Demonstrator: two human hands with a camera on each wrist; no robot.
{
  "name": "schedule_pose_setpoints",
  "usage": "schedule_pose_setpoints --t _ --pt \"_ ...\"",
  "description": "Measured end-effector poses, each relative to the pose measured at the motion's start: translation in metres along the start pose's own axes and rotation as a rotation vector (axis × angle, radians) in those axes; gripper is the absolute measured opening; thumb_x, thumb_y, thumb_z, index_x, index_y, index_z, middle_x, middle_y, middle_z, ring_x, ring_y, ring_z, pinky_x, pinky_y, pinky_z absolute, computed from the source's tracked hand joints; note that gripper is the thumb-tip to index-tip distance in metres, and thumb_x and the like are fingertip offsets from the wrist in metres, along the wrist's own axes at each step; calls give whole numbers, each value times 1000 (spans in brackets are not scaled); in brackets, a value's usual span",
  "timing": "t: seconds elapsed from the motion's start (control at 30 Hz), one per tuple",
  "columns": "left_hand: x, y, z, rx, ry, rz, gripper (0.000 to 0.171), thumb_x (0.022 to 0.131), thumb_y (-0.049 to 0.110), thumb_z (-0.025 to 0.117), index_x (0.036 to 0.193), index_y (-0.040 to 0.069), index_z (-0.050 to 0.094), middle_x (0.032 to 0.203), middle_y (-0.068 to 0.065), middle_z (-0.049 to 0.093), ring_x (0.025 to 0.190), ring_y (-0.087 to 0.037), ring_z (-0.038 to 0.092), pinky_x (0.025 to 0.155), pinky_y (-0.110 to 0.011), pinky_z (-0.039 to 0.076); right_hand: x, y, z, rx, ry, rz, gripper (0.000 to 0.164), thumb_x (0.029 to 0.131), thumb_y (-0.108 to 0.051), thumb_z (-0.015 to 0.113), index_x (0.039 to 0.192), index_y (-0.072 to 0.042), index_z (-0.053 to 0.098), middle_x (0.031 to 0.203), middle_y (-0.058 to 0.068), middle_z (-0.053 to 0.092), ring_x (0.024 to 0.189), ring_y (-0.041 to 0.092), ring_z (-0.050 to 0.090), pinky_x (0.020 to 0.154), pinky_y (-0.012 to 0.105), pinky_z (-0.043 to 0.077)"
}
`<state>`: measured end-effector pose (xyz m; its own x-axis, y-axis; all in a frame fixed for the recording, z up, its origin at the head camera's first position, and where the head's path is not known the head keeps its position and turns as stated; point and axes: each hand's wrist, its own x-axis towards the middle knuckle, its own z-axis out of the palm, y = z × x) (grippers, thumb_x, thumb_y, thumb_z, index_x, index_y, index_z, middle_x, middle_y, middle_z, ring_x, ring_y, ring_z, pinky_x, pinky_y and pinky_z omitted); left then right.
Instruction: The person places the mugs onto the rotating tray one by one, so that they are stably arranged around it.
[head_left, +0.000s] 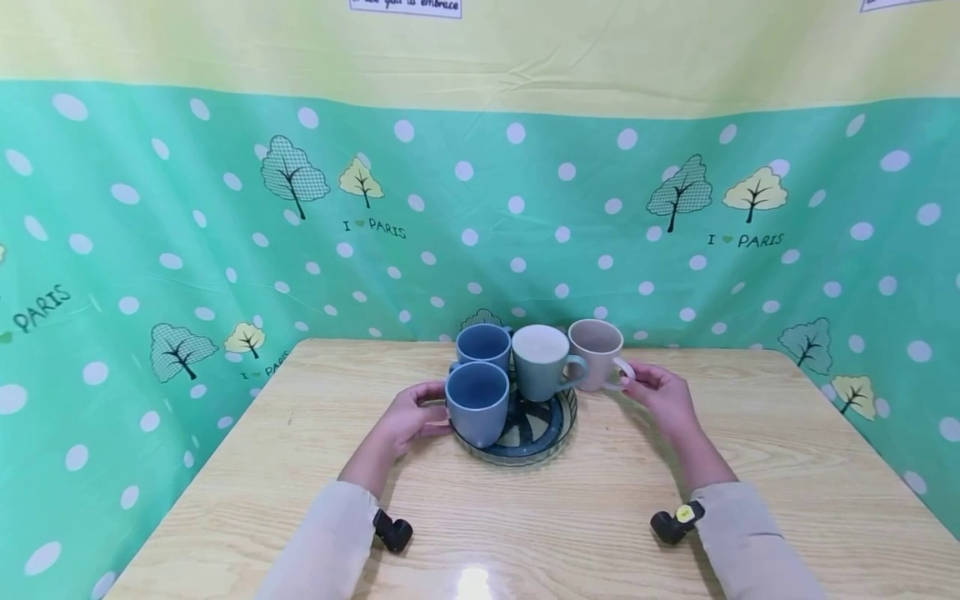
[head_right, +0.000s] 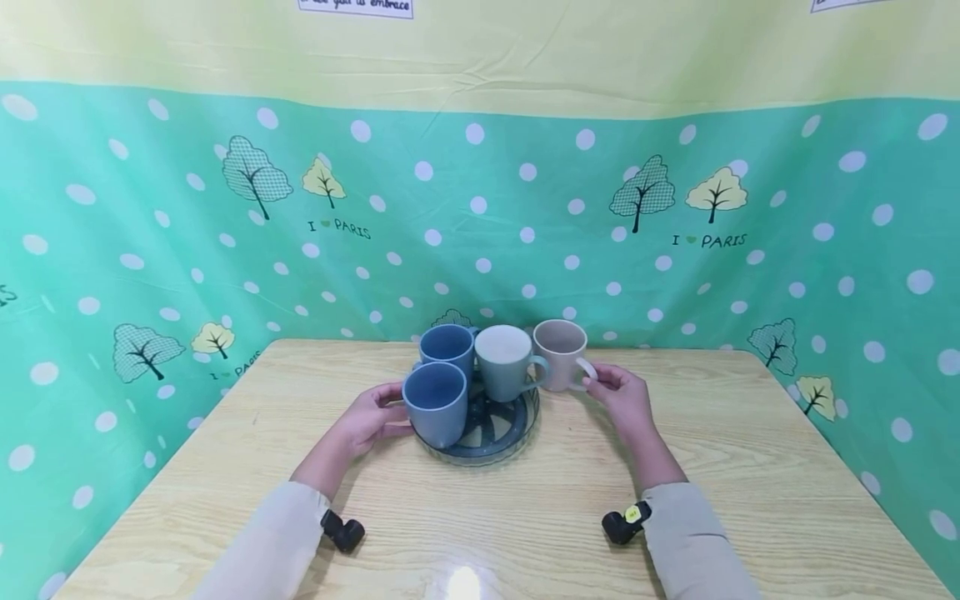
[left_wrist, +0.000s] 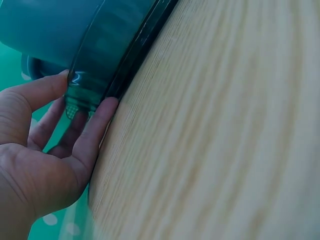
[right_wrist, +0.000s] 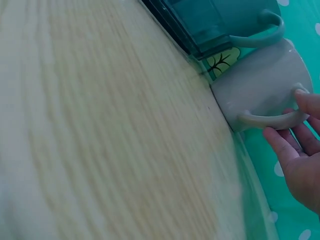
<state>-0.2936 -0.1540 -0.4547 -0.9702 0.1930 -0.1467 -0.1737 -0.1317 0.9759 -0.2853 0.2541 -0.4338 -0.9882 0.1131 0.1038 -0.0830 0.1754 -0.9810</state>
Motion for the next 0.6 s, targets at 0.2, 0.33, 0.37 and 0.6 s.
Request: schedule_pose_setpoints --t 0.2,0.33,0.37,0.6 --pt "-3 -1 2 22 7 15 54 82 -18 60 134 -6 50 133 -24 49 101 -31 63 84 -47 58 1 3 2 60 51 14 44 91 -6 69 127 12 53 94 -4 66 87 2 63 85 20 55" --pt "-6 0 3 25 13 7 55 81 -17 62 133 -5 51 133 -23 49 102 -30 64 84 -46 58 2 3 4 77 74 17 43 90 -3 69 126 13 53 92 -2 65 86 4 63 85 21 55" --pt "-6 0 3 24 15 4 55 81 -17 63 133 -5 52 133 -23 50 101 -30 64 84 -46 58 2 3 4 78 79 18 42 90 -2 69 126 13 53 91 -2 65 86 4 63 85 21 55" --pt "-11 1 4 57 33 11 53 77 -16 68 127 -4 56 128 -21 52 99 -28 65 83 -44 58 1 0 8 60 117 39 38 88 0 69 122 13 56 88 -1 65 83 5 63 81 20 56"
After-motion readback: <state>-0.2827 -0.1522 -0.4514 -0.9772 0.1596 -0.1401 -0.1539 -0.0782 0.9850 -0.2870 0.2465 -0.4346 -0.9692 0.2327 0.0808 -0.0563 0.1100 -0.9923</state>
